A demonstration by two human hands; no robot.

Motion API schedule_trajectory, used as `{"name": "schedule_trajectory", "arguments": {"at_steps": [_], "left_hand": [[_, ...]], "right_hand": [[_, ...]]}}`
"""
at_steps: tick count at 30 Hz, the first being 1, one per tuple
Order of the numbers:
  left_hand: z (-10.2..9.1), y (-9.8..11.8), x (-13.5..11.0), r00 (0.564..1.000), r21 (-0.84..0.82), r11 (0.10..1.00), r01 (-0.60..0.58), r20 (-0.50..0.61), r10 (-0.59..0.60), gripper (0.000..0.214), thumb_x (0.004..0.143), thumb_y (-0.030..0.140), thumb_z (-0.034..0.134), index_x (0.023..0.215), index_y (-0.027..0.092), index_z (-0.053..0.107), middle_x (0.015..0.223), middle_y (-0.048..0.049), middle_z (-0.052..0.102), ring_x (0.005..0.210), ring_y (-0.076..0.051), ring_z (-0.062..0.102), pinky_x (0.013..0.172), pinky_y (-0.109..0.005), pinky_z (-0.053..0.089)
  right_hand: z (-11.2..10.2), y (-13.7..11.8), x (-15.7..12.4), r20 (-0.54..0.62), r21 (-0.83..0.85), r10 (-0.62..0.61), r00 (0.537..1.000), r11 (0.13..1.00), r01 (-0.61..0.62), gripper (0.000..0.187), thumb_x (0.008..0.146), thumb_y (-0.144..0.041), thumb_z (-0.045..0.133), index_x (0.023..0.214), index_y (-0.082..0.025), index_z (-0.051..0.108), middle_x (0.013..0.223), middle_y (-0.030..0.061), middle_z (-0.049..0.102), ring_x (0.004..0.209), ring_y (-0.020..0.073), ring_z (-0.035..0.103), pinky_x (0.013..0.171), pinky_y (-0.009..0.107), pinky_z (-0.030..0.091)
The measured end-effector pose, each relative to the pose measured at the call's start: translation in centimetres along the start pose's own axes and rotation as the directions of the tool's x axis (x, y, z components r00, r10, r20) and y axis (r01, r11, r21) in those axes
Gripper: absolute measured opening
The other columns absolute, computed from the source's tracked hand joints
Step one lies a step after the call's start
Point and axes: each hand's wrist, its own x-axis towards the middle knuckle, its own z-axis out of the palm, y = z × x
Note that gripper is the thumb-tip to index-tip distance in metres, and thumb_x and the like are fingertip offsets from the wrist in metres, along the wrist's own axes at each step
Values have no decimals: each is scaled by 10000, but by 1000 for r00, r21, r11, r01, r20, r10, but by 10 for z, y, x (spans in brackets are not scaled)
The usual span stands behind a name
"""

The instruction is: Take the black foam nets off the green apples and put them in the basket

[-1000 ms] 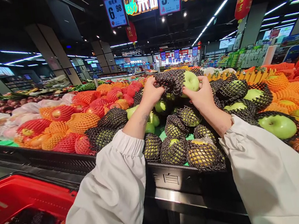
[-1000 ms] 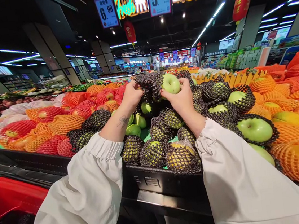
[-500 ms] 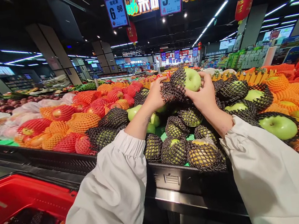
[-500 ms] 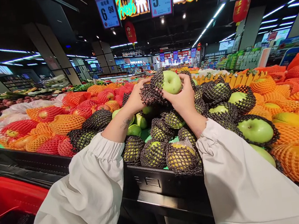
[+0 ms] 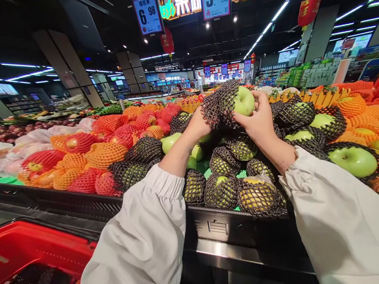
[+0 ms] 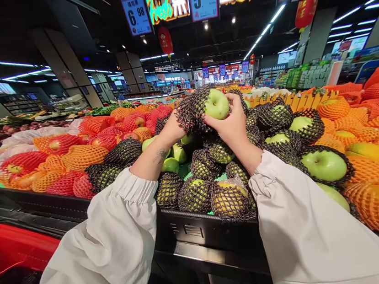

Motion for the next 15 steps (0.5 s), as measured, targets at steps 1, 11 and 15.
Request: {"name": "schedule_trajectory", "arguments": {"at_steps": [1, 11, 15], "left_hand": [[-1, -3, 0, 999, 67, 998, -12, 37, 10, 355, 732, 324, 786, 1056, 186, 733, 1002, -76, 792, 1186, -299, 660, 1156, -490, 431], [-5, 5, -8, 979, 168, 970, -178, 127, 157, 567, 681, 416, 832, 1177, 175, 701, 1269, -128, 709, 1320, -341, 578, 1191, -480, 405], [0, 8, -8, 981, 92, 986, -137, 149, 122, 777, 576, 456, 903, 1254, 170, 652, 1347, -158, 658, 1424, -365, 475, 1261, -503, 293]], "right_hand": [[0, -1, 0, 15, 16, -12, 1000, 1000, 11, 709, 610, -506, 840, 1139, -262, 437, 1137, 81, 637, 1034, 269, 677, 901, 465, 582], [-1, -12, -2, 140, 10, 28, 990, 1000, -29, 663, 582, -417, 854, 1157, -246, 572, 1197, 77, 673, 1149, 309, 643, 948, 507, 581], [-2, -5, 3, 116, 13, 89, 989, 996, -92, 682, 567, -363, 817, 1198, -219, 600, 1291, 106, 649, 1240, 337, 603, 998, 519, 560]]}}
